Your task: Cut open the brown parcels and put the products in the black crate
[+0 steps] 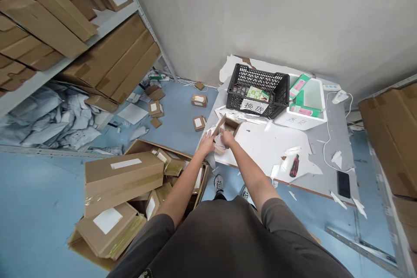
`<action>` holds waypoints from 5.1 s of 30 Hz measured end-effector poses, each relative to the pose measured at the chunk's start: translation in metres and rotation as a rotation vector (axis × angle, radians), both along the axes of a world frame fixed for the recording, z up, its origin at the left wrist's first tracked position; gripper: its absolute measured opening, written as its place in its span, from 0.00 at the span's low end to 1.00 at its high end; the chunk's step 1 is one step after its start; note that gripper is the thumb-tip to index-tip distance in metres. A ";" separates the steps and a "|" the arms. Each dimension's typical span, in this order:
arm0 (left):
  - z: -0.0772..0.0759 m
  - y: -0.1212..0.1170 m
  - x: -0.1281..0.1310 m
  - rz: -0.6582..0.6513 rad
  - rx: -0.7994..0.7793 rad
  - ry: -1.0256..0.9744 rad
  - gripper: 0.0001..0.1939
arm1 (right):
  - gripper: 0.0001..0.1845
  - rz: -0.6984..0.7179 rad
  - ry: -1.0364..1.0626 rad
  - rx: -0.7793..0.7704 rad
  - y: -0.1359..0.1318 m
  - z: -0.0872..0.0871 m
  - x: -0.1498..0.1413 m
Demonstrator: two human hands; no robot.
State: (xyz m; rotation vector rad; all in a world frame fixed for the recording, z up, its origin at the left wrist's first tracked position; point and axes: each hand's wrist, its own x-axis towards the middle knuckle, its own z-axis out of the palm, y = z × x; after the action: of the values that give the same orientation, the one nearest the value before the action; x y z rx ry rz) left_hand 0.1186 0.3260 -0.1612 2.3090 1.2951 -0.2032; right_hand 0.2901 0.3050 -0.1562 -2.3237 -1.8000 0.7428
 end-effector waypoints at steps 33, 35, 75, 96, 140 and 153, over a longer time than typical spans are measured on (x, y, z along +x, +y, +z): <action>0.030 -0.170 0.240 -0.433 0.294 -0.501 0.09 | 0.26 -0.613 -0.239 0.264 -0.294 0.079 0.185; 0.031 -0.223 0.287 -0.525 0.280 -0.522 0.10 | 0.27 -0.728 -0.260 0.276 -0.358 0.082 0.213; 0.067 -0.497 0.405 -0.831 0.237 -0.381 0.37 | 0.43 -0.974 -0.301 0.314 -0.716 0.059 0.349; 0.116 -0.251 -0.269 0.704 0.550 -0.136 0.41 | 0.44 0.518 0.008 0.588 -0.158 0.101 -0.167; 0.102 -0.359 -0.217 1.048 0.461 -0.222 0.34 | 0.31 0.766 0.223 0.354 -0.254 0.089 -0.220; 0.091 -0.202 0.019 0.134 0.189 -0.424 0.31 | 0.27 -0.169 0.055 0.451 -0.268 0.077 0.020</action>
State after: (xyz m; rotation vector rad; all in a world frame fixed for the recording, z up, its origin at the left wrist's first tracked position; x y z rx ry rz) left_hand 0.1375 0.1245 -0.0701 2.2394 1.2794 0.4478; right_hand 0.3097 0.0366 -0.0794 -2.0944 -1.5287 0.3282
